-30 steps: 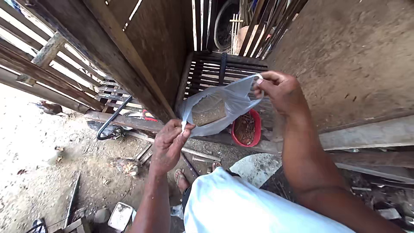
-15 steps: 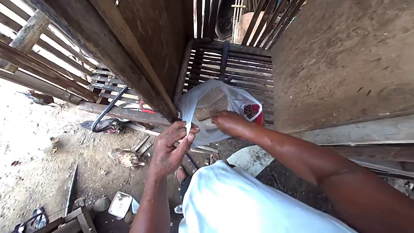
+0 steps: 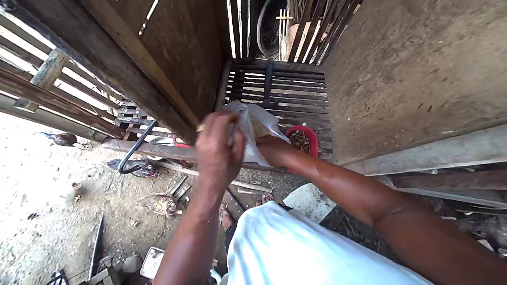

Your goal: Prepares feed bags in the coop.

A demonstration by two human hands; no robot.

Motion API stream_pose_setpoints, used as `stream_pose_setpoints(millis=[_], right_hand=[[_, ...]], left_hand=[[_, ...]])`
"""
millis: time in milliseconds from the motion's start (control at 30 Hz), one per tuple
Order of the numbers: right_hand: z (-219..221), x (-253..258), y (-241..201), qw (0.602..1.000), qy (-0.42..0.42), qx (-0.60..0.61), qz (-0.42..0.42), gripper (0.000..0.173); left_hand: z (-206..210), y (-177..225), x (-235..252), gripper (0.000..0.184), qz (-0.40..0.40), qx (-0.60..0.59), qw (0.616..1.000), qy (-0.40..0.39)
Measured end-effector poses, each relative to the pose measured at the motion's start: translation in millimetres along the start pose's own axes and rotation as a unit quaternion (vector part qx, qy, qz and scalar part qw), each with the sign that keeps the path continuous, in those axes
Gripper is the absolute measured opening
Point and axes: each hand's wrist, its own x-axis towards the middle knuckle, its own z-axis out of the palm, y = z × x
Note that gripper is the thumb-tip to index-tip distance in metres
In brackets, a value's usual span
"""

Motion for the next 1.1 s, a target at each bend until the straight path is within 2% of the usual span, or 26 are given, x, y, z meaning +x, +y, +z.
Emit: stream_pose_setpoints(millis=[67, 133, 200, 267, 333, 400, 500, 567, 633, 667, 733, 800, 867, 933, 1000, 1033, 1100], right_hand=[[2.8, -3.9, -1.2, 1.000, 0.008, 0.000, 0.016, 0.028], [9.6, -4.8, 0.0, 1.000, 0.016, 0.000, 0.026, 0.030], [16.8, -1.9, 4.6, 0.999, 0.012, 0.019, 0.025, 0.031], [16.6, 2.3, 12.7, 0.998, 0.015, 0.059, 0.029, 0.022], [9.4, 4.2, 22.2, 0.992, 0.029, 0.107, 0.060, 0.025], [-0.4, 3.4, 30.0, 0.983, 0.063, 0.140, 0.099, 0.032], [-21.8, 5.1, 36.4, 0.963, 0.150, 0.175, 0.137, 0.049], [-37.7, 16.3, 39.2, 0.952, 0.187, 0.195, 0.145, 0.053], [-53.3, 36.5, 43.8, 0.948, 0.188, 0.208, 0.152, 0.057], [-59.5, 45.8, 44.1, 0.947, 0.191, 0.212, 0.151, 0.054], [-67.7, 62.5, 42.4, 0.949, 0.199, 0.205, 0.131, 0.039], [-73.3, 79.3, 41.6, 0.962, 0.184, 0.186, 0.079, 0.030], [-76.2, 98.1, 42.2, 0.977, 0.139, 0.156, 0.041, 0.026], [-74.5, 114.1, 41.5, 0.986, 0.103, 0.129, 0.034, 0.019], [-69.8, 123.8, 39.8, 0.981, 0.086, 0.162, 0.066, 0.023], [-63.8, 129.9, 41.5, 0.974, 0.087, 0.190, 0.083, 0.027], [-56.9, 140.8, 43.8, 0.978, 0.079, 0.174, 0.087, 0.025]], left_hand=[[29.7, 6.2, 28.1, 0.023, 0.000, -0.036, 0.986, -0.161], [77.6, -7.6, 56.9, 0.024, -0.043, 0.000, 0.948, -0.314], [113.4, -23.0, 74.4, 0.022, -0.103, 0.097, 0.903, -0.405], [119.8, -28.9, 82.6, 0.026, -0.167, 0.191, 0.859, -0.445], [115.4, -39.5, 83.7, 0.029, -0.206, 0.256, 0.835, -0.442], [110.6, -56.4, 80.5, 0.027, -0.224, 0.296, 0.828, -0.420], [109.2, -82.1, 74.1, 0.027, -0.209, 0.307, 0.853, -0.366], [113.1, -95.7, 70.3, 0.049, -0.174, 0.292, 0.887, -0.314], [113.3, -91.9, 73.2, 0.065, -0.165, 0.306, 0.895, -0.278], [110.7, -85.8, 73.9, 0.063, -0.175, 0.306, 0.897, -0.268], [101.0, -70.6, 72.7, 0.045, -0.206, 0.285, 0.901, -0.252], [86.4, -51.8, 72.9, 0.036, -0.221, 0.281, 0.904, -0.235], [68.9, -28.6, 74.1, 0.033, -0.199, 0.256, 0.927, -0.187], [61.3, -9.9, 75.3, 0.026, -0.157, 0.182, 0.962, -0.127], [71.8, -10.3, 77.2, 0.023, -0.156, 0.077, 0.976, -0.131], [81.9, -18.9, 77.1, 0.024, -0.178, 0.041, 0.971, -0.156], [102.5, -46.1, 66.2, 0.026, -0.222, 0.018, 0.955, -0.194]])
